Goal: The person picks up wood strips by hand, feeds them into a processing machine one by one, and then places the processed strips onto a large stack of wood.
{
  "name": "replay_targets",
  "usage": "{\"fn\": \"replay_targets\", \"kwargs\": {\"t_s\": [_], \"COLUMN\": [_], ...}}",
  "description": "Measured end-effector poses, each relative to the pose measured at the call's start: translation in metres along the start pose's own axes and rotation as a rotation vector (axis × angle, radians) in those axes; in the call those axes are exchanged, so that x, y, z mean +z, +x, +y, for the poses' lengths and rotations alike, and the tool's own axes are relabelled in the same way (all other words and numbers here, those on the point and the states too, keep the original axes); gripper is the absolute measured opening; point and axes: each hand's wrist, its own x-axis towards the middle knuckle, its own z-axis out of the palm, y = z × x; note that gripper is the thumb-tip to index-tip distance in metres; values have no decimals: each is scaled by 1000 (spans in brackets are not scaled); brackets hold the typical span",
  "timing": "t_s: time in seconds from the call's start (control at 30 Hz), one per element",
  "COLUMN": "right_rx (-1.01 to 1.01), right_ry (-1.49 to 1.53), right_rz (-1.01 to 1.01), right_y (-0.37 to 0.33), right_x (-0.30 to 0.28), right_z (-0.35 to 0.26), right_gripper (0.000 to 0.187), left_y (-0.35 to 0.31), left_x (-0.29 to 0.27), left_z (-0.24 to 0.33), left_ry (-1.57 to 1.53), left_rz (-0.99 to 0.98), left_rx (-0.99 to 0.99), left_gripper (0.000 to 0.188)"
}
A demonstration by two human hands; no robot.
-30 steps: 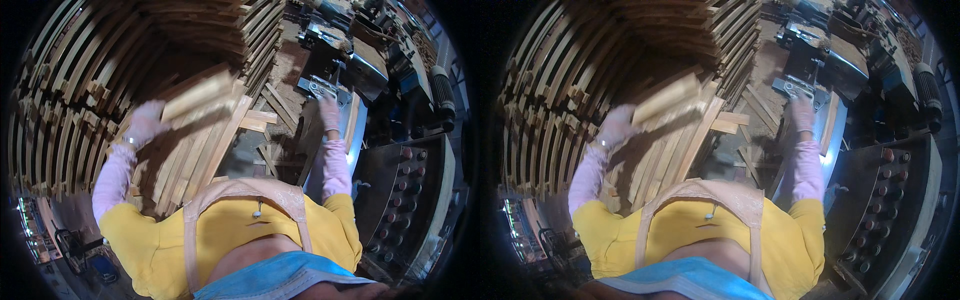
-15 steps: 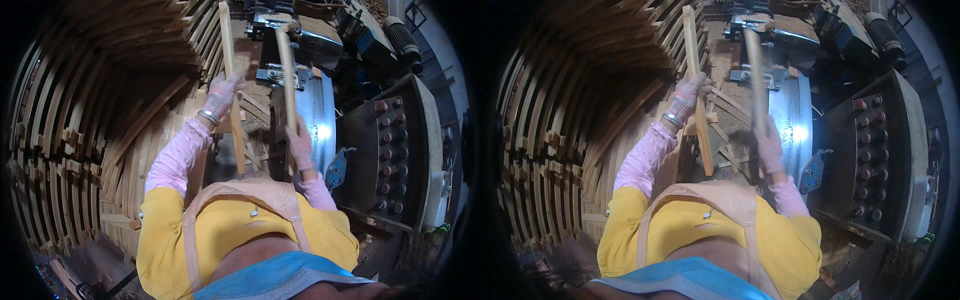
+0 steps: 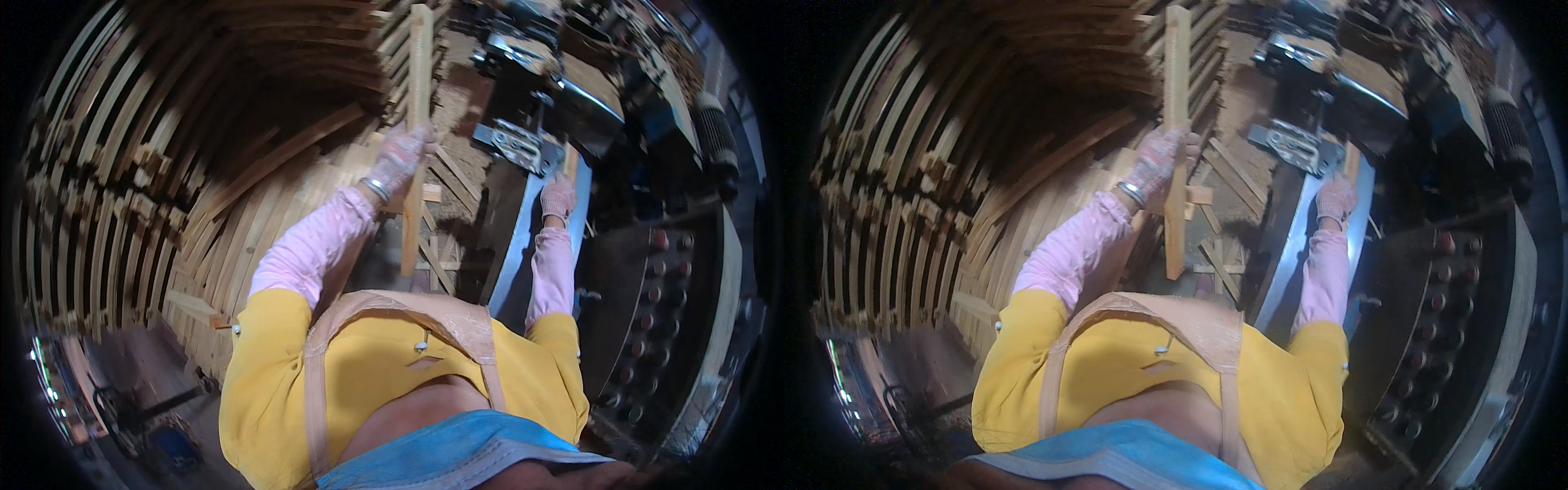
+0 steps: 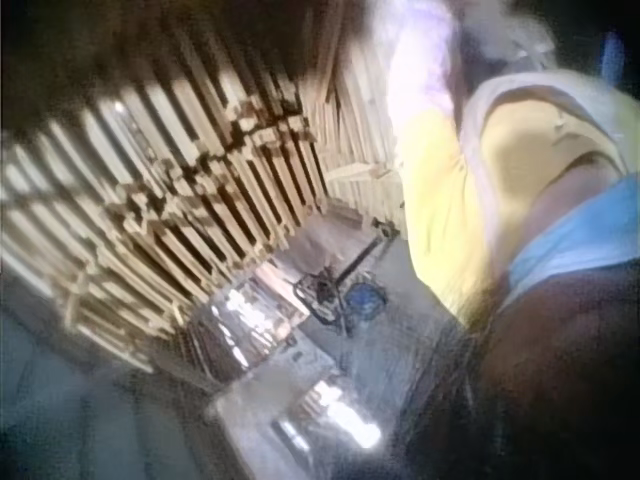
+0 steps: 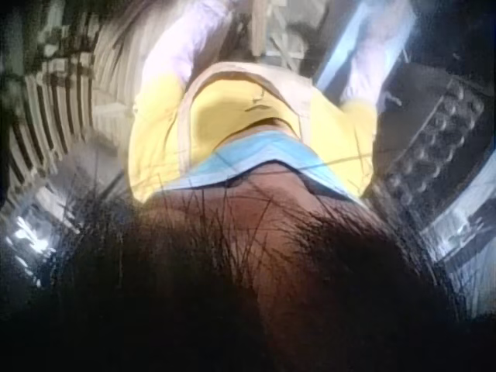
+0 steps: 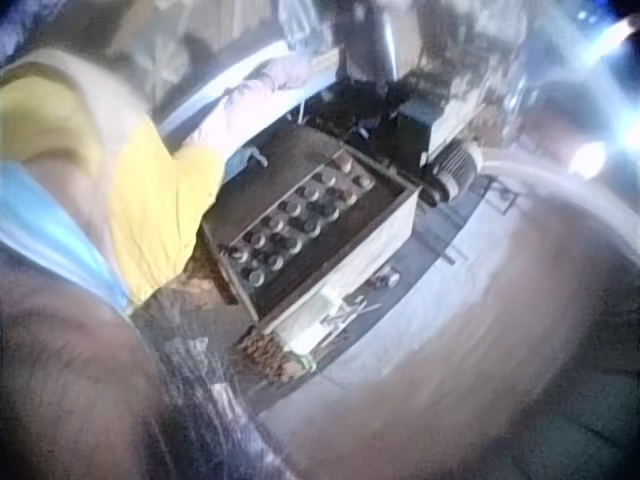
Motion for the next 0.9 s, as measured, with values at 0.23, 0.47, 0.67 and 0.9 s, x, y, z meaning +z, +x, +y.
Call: {"fn": "replay_targets", "kwargs": {"t_s": [0.23,0.47,0.67,0.9], "right_rx": [-281,132,-100,-58], "right_ry": [1192,473,-508,-530], "right_rz": [-722,-62,82,154], "right_y": [-139,-195,-243,-65], "right_x": [-4,-67,-60,-8], "right_z": [-179,-12,38,32], "right_gripper": [39,61,53,43], "left_y": [31,-13,-41,-13], "left_x": [-10,-179,-309,-325], "left_z": [-8,52,65,74], "left_ry": [1100,1353,1923,2116], "left_rz": [-122,279,276,259], "left_rx": [457,-15,-212,-127], "left_gripper": [44,77,74,63]}}
